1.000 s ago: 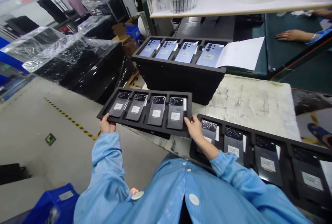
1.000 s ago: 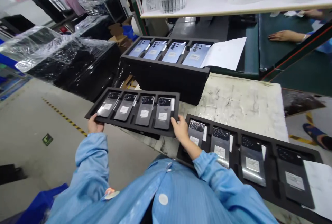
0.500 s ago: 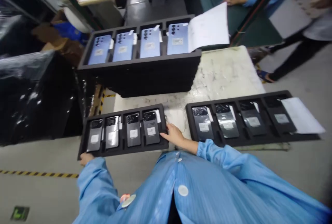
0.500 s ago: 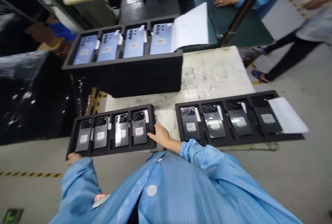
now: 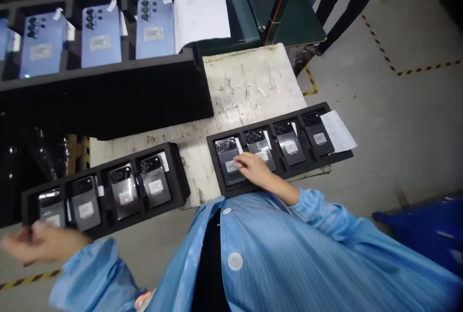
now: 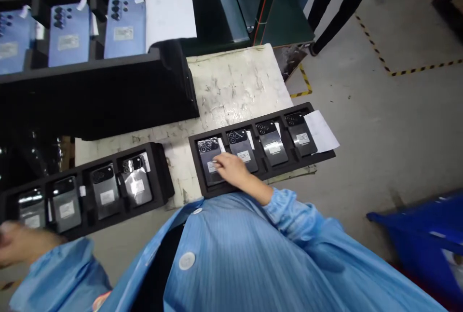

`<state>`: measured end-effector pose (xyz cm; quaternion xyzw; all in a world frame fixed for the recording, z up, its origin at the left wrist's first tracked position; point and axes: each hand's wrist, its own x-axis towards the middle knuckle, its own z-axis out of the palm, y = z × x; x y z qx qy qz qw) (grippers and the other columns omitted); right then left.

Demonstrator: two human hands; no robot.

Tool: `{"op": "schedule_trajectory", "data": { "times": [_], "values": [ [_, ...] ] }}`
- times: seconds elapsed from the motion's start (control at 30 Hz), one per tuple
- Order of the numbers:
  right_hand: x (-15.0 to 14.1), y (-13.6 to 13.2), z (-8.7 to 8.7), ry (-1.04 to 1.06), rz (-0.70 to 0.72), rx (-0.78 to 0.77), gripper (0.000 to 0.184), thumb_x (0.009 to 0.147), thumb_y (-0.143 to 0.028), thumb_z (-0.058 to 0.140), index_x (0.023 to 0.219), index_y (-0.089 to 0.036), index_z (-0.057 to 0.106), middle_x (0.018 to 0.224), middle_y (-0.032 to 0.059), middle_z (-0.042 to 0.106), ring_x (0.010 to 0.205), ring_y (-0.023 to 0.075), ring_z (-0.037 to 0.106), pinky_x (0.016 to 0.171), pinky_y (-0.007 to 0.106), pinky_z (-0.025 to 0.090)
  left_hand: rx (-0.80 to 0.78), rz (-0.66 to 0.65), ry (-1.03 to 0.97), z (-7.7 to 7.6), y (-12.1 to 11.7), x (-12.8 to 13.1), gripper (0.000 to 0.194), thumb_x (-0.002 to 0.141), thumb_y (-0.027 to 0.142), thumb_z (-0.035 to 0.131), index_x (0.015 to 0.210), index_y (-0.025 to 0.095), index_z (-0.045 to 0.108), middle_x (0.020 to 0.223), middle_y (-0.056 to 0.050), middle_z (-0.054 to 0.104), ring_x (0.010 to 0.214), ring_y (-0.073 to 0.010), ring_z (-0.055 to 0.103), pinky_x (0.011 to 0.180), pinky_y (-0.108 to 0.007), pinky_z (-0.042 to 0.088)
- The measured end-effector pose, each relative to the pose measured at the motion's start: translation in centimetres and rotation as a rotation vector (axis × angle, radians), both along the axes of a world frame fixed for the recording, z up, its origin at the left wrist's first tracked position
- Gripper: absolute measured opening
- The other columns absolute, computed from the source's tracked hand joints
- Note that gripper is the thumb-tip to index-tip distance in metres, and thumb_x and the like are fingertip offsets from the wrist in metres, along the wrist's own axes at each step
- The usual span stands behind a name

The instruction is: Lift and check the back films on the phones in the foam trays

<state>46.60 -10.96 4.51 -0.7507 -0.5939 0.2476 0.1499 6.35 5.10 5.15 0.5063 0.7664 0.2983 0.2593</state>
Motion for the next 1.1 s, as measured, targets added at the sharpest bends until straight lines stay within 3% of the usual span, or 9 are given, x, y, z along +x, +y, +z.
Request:
{"op": "schedule_trajectory", "data": {
  "times": [0.07, 0.2, 0.27, 0.37, 0.5, 0.67, 0.83, 0.93, 1.1],
  "values": [
    [4.6, -3.1, -0.1, -0.059, -0.083, 0.010, 0.026, 0.091, -0.025, 0.046, 0.105, -0.015, 0.066, 0.101, 0.0083, 0.066, 0.090, 0.0181, 0.062, 0.080, 0.028, 0.046, 0.234, -0.077, -0.111, 0.2, -3.2, 6.9, 0.056, 0.084, 0.054, 0.039, 0.132, 0.026, 0.042, 0.121, -0.004, 0.059, 0.118, -0.0288, 0.053, 0.103, -0.052, 0.040],
    [9.8, -6.9, -1.5, -0.105, -0.094, 0.021, 0.028, 0.089, -0.029, 0.047, 0.106, -0.016, 0.066, 0.102, 0.0085, 0.065, 0.088, 0.0209, 0.062, 0.072, 0.029, 0.046, -0.091, -0.645, -0.208, -1.2, -10.4, 20.8, 0.053, 0.075, 0.047, 0.065, 0.117, 0.014, 0.061, 0.105, -0.010, 0.068, 0.091, -0.0246, 0.065, 0.085, -0.037, 0.053],
    [10.5, -7.4, -2.0, -0.103, -0.035, 0.020, 0.029, 0.088, -0.029, 0.048, 0.109, -0.018, 0.065, 0.105, 0.0072, 0.065, 0.087, 0.0203, 0.062, 0.067, 0.028, 0.045, -0.157, -0.816, 0.025, -1.8, -13.0, 25.8, 0.060, 0.079, 0.042, 0.062, 0.128, 0.008, 0.053, 0.120, -0.019, 0.061, 0.105, -0.0307, 0.060, 0.094, -0.042, 0.047],
    [10.7, -7.5, -2.2, -0.149, 0.094, 0.011, 0.031, 0.087, -0.029, 0.047, 0.111, -0.020, 0.064, 0.108, 0.0054, 0.065, 0.083, 0.0182, 0.062, 0.060, 0.026, 0.044, -0.209, -0.817, 0.428, -1.7, -15.0, 30.3, 0.074, 0.084, 0.045, 0.056, 0.141, 0.002, 0.036, 0.137, -0.028, 0.043, 0.116, -0.0414, 0.049, 0.095, -0.050, 0.041],
    [11.2, -7.4, -2.1, -0.178, 0.217, 0.000, 0.032, 0.088, -0.028, 0.046, 0.113, -0.020, 0.064, 0.107, 0.0056, 0.065, 0.083, 0.0175, 0.062, 0.061, 0.026, 0.045, -0.339, -0.692, 0.583, -0.8, -15.3, 32.8, 0.082, 0.084, 0.049, 0.052, 0.147, 0.006, 0.022, 0.144, -0.031, 0.026, 0.102, -0.0401, 0.057, 0.078, -0.046, 0.048],
    [11.6, -7.4, -2.1, -0.168, 0.281, -0.036, 0.032, 0.087, -0.027, 0.047, 0.114, -0.020, 0.063, 0.110, 0.0057, 0.063, 0.086, 0.0185, 0.062, 0.062, 0.027, 0.045, -0.409, -0.592, 0.537, -0.3, -14.0, 33.6, 0.098, 0.075, 0.053, 0.064, 0.147, 0.005, 0.018, 0.120, -0.027, 0.049, 0.092, -0.0389, 0.062, 0.078, -0.046, 0.048],
    [11.8, -7.2, -1.8, -0.155, 0.341, 0.007, 0.029, 0.085, -0.024, 0.050, 0.110, -0.018, 0.064, 0.107, 0.0066, 0.064, 0.085, 0.0176, 0.062, 0.061, 0.025, 0.045, -0.340, -0.474, 0.390, -0.4, -13.1, 33.5, 0.112, 0.054, 0.048, 0.082, 0.143, 0.005, 0.027, 0.120, -0.030, 0.049, 0.102, -0.0445, 0.057, 0.083, -0.050, 0.044],
    [12.0, -7.1, -2.1, -0.132, 0.345, 0.054, 0.027, 0.084, -0.024, 0.051, 0.106, -0.018, 0.065, 0.103, 0.0065, 0.065, 0.081, 0.0176, 0.062, 0.058, 0.025, 0.045, -0.301, -0.383, 0.169, -1.2, -12.7, 32.5, 0.095, 0.045, 0.044, 0.086, 0.123, 0.008, 0.047, 0.109, -0.026, 0.057, 0.105, -0.0450, 0.054, 0.089, -0.053, 0.039],
    [12.1, -7.1, -1.4, -0.032, 0.323, 0.203, 0.023, 0.089, -0.020, 0.045, 0.098, -0.017, 0.067, 0.098, 0.0059, 0.066, 0.084, 0.0138, 0.063, 0.067, 0.022, 0.050, -0.268, -0.351, -0.173, -2.2, -12.1, 30.5, 0.035, 0.058, 0.038, 0.072, 0.079, 0.016, 0.055, 0.081, -0.011, 0.064, 0.092, -0.0310, 0.060, 0.086, -0.042, 0.043]
  ]
}}
